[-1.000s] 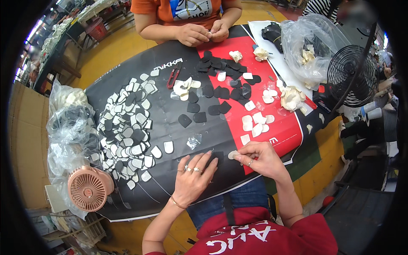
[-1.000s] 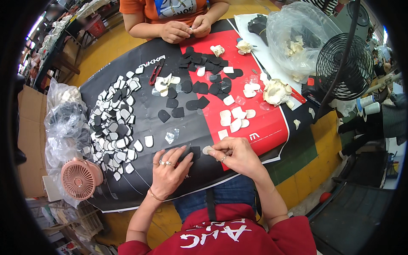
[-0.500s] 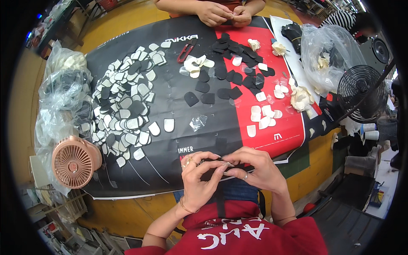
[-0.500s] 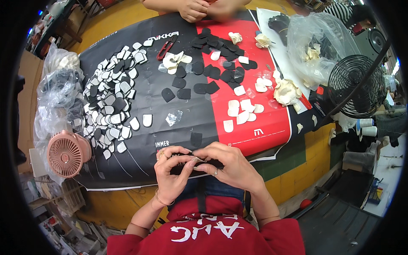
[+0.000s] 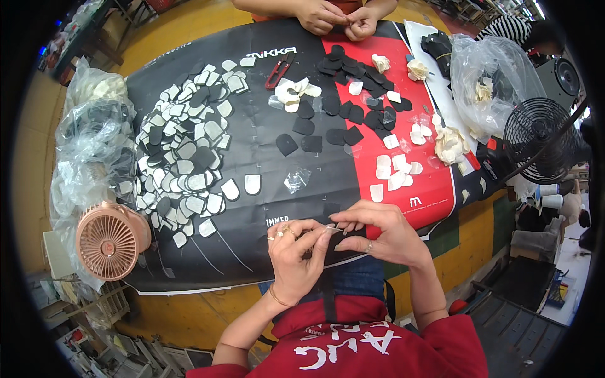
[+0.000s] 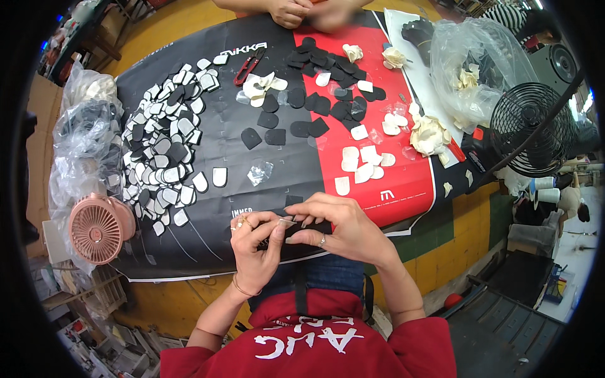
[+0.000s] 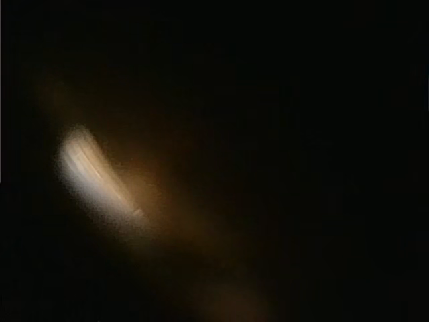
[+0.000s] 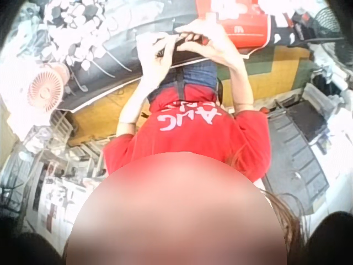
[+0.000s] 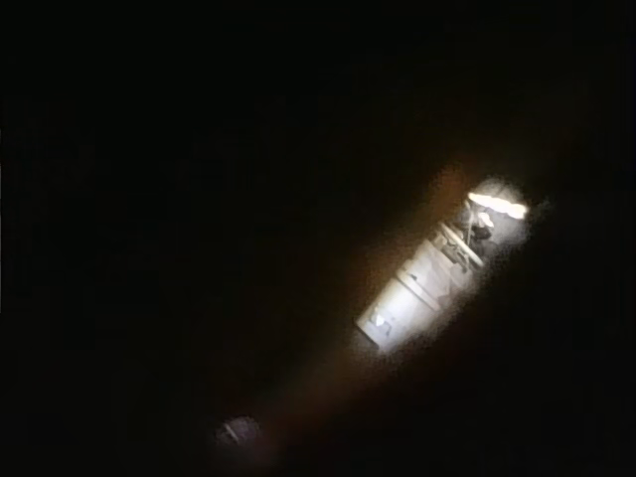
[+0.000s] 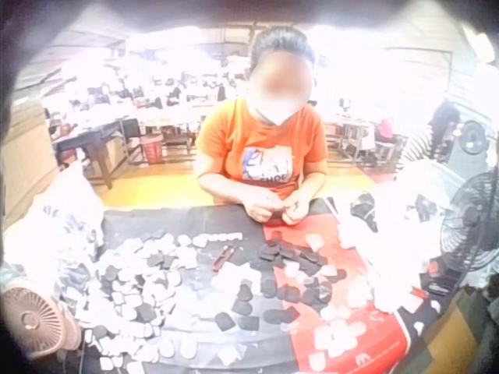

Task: The person repeatedly picks small white and black foam pieces from a table and presses them together by hand to form small assemblies. They place the finished pieces back on the table while continuing the same process with new pieces.

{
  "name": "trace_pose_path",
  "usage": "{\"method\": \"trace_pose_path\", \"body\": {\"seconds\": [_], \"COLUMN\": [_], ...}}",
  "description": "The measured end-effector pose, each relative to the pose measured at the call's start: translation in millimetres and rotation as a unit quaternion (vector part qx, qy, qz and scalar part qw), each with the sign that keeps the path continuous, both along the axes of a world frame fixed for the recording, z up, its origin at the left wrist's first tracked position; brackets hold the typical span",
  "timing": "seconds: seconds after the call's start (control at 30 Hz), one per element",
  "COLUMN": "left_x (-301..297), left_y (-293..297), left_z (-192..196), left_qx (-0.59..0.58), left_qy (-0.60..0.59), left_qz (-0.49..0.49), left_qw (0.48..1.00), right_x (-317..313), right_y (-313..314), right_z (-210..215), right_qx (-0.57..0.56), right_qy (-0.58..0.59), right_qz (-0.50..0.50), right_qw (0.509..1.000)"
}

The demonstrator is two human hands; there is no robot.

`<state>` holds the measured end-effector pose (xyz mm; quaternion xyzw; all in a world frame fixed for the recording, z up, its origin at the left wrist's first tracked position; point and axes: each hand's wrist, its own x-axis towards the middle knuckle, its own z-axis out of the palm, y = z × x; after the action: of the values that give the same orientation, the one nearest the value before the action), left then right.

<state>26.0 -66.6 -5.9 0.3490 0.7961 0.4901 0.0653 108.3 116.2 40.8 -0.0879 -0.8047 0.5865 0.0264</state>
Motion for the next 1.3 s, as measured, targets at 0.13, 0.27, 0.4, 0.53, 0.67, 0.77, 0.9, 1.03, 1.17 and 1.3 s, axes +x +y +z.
{"method": "trace_pose_path", "body": {"seconds": [0.13, 0.27, 0.4, 0.53, 0.67, 0.77, 0.9, 1.03, 1.17, 1.3], "left_x": [-5, -1, 4, 0, -1, 3, 12, 16, 16, 16], "left_y": [0, -3, 0, -1, -1, -1, -8, -15, -14, -11], "left_z": [6, 10, 9, 6, 2, -3, -12, -18, -19, -18], "left_qx": [0.052, 0.074, 0.088, 0.053, 0.022, -0.077, -0.139, -0.148, -0.170, -0.195], "left_qy": [-0.108, -0.193, -0.159, -0.057, 0.034, 0.171, 0.277, 0.281, 0.273, 0.277], "left_qz": [-0.057, -0.066, -0.044, -0.075, -0.079, -0.059, -0.053, -0.059, -0.064, -0.067], "left_qw": [0.991, 0.976, 0.982, 0.994, 0.996, 0.981, 0.949, 0.946, 0.945, 0.939], "right_x": [2, 4, 5, 9, 10, 5, -7, -19, -28, -31], "right_y": [-2, 3, -2, -7, -3, 7, 15, 16, 15, 18], "right_z": [-3, -8, -11, -9, -4, -5, -11, -18, -22, -24], "right_qx": [0.006, -0.025, -0.076, -0.068, 0.034, 0.066, 0.082, 0.102, 0.058, 0.068], "right_qy": [0.008, 0.040, 0.041, -0.008, 0.014, 0.010, 0.002, -0.035, -0.078, -0.078], "right_qz": [0.006, -0.007, -0.036, -0.065, -0.034, -0.033, -0.014, 0.049, 0.071, 0.084], "right_qw": [1.000, 0.999, 0.996, 0.996, 0.999, 0.997, 0.997, 0.993, 0.993, 0.991]}}
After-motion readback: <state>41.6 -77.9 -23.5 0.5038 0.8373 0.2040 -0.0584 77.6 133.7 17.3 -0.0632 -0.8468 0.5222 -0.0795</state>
